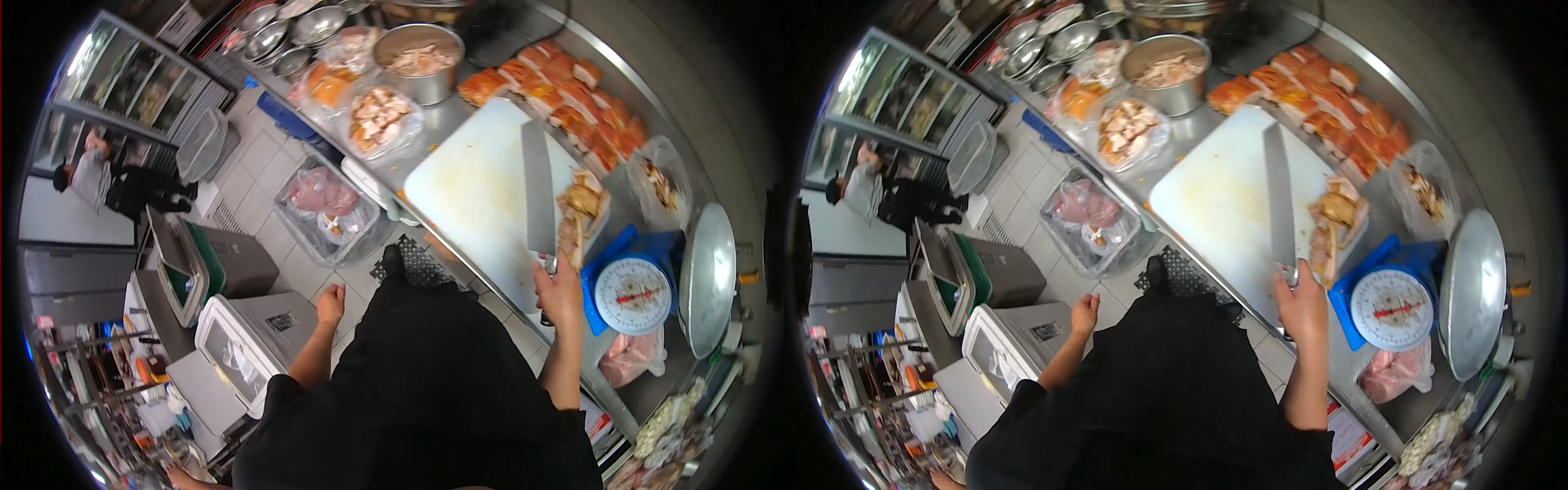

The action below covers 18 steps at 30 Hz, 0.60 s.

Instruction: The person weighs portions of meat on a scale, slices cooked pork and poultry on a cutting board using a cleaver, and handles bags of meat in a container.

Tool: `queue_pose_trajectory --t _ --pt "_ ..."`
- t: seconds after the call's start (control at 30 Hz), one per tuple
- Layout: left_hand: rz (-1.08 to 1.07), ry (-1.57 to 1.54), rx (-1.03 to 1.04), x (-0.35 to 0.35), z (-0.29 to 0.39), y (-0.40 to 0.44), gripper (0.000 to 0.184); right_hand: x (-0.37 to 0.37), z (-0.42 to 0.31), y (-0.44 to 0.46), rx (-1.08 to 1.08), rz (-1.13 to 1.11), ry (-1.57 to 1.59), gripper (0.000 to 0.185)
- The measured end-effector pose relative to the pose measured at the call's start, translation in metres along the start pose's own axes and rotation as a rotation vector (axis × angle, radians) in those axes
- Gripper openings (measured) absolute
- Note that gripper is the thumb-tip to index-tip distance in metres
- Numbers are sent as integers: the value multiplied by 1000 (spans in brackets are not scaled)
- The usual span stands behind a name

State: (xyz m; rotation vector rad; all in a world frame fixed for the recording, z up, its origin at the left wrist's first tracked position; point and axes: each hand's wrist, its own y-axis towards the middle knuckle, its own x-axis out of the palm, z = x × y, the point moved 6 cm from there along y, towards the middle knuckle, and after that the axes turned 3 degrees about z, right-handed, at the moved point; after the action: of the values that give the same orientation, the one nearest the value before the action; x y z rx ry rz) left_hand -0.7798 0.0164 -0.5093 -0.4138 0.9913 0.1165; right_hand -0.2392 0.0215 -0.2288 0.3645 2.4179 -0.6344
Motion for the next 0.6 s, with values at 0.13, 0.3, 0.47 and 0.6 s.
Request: queue_pose_trajectory --t 0.13,0.3,0.47,0.6 --pt "-186 142 -190 37 -107 -13 48 40 14 22 90 -34 -77 33" --pt "-302 156 -203 47 -152 55 50 66 22 21 194 57 -110 30" --pt "-289 -10 -162 49 -157 165 50 92 -8 0 174 111 -28 28" --pt "-305 -77 -215 37 -149 215 49 121 -64 -22 128 60 42 26"
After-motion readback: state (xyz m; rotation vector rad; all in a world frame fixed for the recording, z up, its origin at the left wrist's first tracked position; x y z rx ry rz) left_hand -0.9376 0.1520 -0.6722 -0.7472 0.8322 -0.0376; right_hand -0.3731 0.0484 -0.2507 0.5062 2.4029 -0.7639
